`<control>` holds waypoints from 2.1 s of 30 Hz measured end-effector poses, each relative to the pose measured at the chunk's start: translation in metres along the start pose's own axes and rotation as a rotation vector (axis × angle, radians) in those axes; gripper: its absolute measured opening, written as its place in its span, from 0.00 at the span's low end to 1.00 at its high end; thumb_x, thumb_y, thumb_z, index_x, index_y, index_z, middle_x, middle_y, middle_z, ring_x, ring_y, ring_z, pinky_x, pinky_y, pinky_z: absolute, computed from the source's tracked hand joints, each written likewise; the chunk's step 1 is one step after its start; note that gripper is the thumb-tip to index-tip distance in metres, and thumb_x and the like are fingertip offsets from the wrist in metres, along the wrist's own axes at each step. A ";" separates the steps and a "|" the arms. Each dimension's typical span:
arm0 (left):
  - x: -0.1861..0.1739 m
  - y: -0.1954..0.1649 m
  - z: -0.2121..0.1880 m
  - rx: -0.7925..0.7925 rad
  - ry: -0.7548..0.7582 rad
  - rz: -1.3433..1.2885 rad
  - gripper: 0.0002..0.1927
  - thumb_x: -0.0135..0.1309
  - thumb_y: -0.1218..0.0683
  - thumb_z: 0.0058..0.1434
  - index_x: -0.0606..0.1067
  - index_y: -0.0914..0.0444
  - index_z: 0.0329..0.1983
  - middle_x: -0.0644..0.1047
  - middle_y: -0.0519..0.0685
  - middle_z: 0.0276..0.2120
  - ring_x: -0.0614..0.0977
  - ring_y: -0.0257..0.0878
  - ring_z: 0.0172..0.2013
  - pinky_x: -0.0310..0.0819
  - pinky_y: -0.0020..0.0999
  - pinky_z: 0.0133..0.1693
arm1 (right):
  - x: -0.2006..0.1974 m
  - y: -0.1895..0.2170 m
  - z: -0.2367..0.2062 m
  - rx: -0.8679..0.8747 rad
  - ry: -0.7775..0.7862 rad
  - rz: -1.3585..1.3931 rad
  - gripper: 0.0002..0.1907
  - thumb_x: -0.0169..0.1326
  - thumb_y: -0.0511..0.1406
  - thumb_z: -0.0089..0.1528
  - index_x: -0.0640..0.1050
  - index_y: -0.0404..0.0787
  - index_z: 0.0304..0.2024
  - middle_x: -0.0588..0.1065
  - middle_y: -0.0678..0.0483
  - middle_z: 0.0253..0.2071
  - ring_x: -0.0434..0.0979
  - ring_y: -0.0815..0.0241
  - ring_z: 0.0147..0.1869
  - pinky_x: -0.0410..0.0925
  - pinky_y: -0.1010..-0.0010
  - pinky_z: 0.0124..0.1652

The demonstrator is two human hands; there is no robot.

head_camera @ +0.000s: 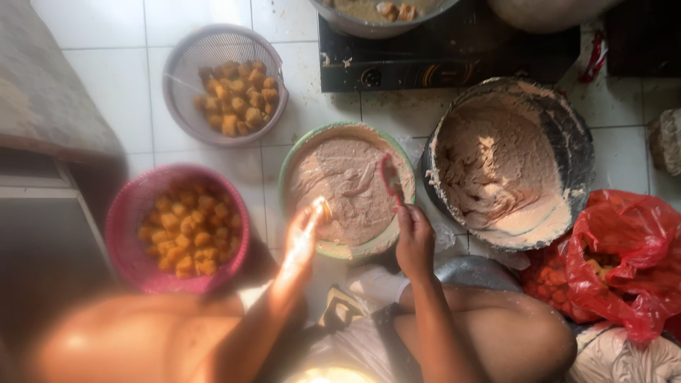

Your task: The person sits on the kitchen floor and coats fried dough pieces with thick batter. They hold a fried dough piece in one hand, scoop batter with a spatula, spread the batter over the piece, and place the coated piece into a pink bowl, repeating with more pieces.

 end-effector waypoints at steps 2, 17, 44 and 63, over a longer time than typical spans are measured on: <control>0.002 0.040 0.002 -0.445 -0.066 0.105 0.25 0.53 0.37 0.62 0.78 0.54 0.56 0.83 0.45 0.45 0.81 0.37 0.46 0.71 0.40 0.49 | -0.011 -0.015 0.004 0.162 -0.046 0.018 0.16 0.46 0.40 0.72 0.80 0.37 0.44 0.67 0.61 0.28 0.62 0.67 0.32 0.60 0.72 0.32; -0.012 -0.190 0.101 0.493 -0.104 0.152 0.21 0.50 0.46 0.71 0.74 0.60 0.63 0.76 0.51 0.60 0.77 0.43 0.60 0.69 0.40 0.62 | 0.025 -0.030 0.000 0.359 0.191 0.336 0.18 0.44 0.42 0.72 0.78 0.37 0.50 0.64 0.65 0.24 0.56 0.74 0.24 0.52 0.78 0.24; -0.269 -0.030 0.052 -0.330 -0.535 1.030 0.29 0.41 0.54 0.68 0.60 0.61 0.73 0.76 0.66 0.55 0.78 0.63 0.54 0.71 0.52 0.56 | 0.143 -0.061 -0.047 0.284 0.921 -0.265 0.09 0.51 0.34 0.69 0.79 0.36 0.47 0.78 0.48 0.31 0.77 0.57 0.31 0.68 0.66 0.34; 0.019 -0.077 -0.058 0.996 0.138 0.494 0.28 0.62 0.68 0.50 0.68 0.63 0.53 0.74 0.53 0.47 0.79 0.53 0.49 0.74 0.42 0.55 | 0.101 -0.008 -0.043 0.492 0.443 0.786 0.11 0.58 0.37 0.67 0.73 0.40 0.47 0.68 0.63 0.26 0.57 0.75 0.22 0.51 0.80 0.23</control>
Point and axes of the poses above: each hand's wrist, its own z-axis towards the middle knuckle, its own x-axis out of the palm, y = z × x, the point moved 6 cm from there along z, towards the middle knuckle
